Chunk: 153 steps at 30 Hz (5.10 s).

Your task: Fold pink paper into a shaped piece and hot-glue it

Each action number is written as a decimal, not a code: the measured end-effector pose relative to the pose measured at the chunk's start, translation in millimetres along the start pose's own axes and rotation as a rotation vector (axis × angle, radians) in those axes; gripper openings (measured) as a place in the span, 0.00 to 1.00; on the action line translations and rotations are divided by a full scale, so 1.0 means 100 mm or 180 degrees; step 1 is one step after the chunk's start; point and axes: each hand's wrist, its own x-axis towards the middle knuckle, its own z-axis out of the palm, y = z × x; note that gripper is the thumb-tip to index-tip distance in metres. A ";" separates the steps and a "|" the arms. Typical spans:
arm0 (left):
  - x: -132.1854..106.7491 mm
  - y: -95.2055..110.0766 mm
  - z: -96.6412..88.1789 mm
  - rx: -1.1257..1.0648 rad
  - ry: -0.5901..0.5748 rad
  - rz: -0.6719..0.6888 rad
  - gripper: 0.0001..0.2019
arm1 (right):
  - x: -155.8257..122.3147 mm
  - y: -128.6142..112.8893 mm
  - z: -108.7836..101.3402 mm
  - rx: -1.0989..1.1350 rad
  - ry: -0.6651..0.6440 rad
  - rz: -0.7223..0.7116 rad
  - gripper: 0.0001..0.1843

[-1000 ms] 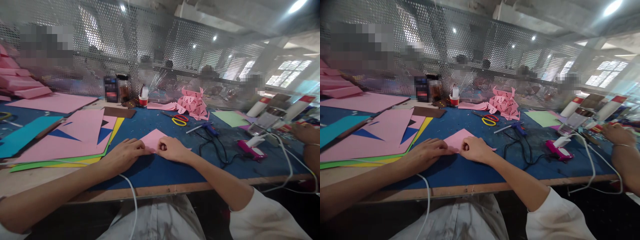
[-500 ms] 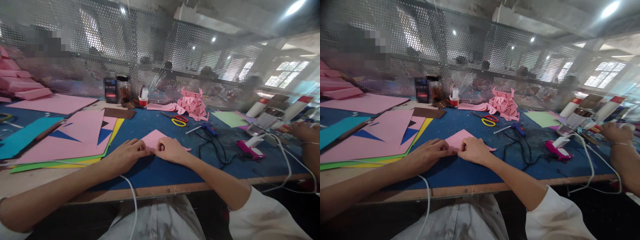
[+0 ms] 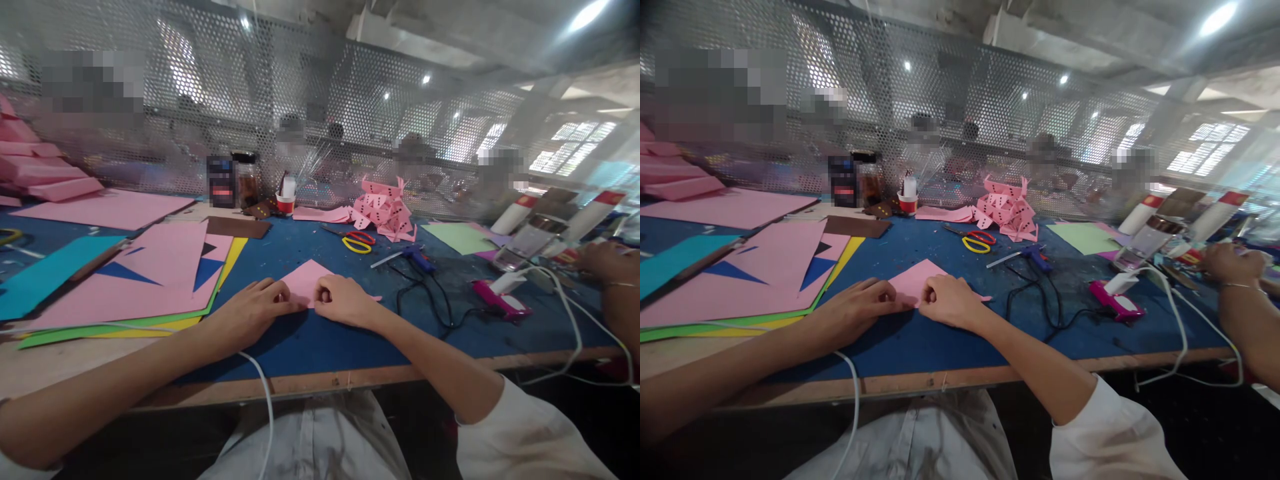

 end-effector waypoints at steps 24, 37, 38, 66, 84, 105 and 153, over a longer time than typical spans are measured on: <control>-0.01 -0.02 0.03 -0.0028 0.0132 0.0038 0.25 | -0.04 0.07 -0.08 0.0054 -0.0189 0.0047 0.05; -0.02 -0.02 0.03 -0.0058 0.0031 -0.0012 0.25 | -0.08 0.07 -0.16 0.0186 -0.0333 0.0094 0.07; -0.01 -0.01 0.02 -0.0063 0.0013 -0.0026 0.25 | -0.08 0.07 -0.16 0.0200 -0.0336 0.0088 0.07; -0.02 -0.02 0.02 -0.0113 -0.0012 -0.0066 0.26 | -0.14 0.14 -0.23 0.0278 -0.0342 0.0096 0.09; -0.02 -0.01 0.00 -0.0103 -0.0015 -0.0050 0.26 | -0.25 0.22 -0.31 0.0281 -0.0295 0.0191 0.10; -0.03 -0.06 0.07 -0.0123 0.0012 -0.0052 0.26 | -0.32 0.33 -0.35 0.0405 -0.0281 0.0282 0.10; -0.03 -0.05 0.05 -0.0228 0.0020 -0.0082 0.26 | -0.62 0.64 -0.62 0.0408 -0.0135 0.0554 0.11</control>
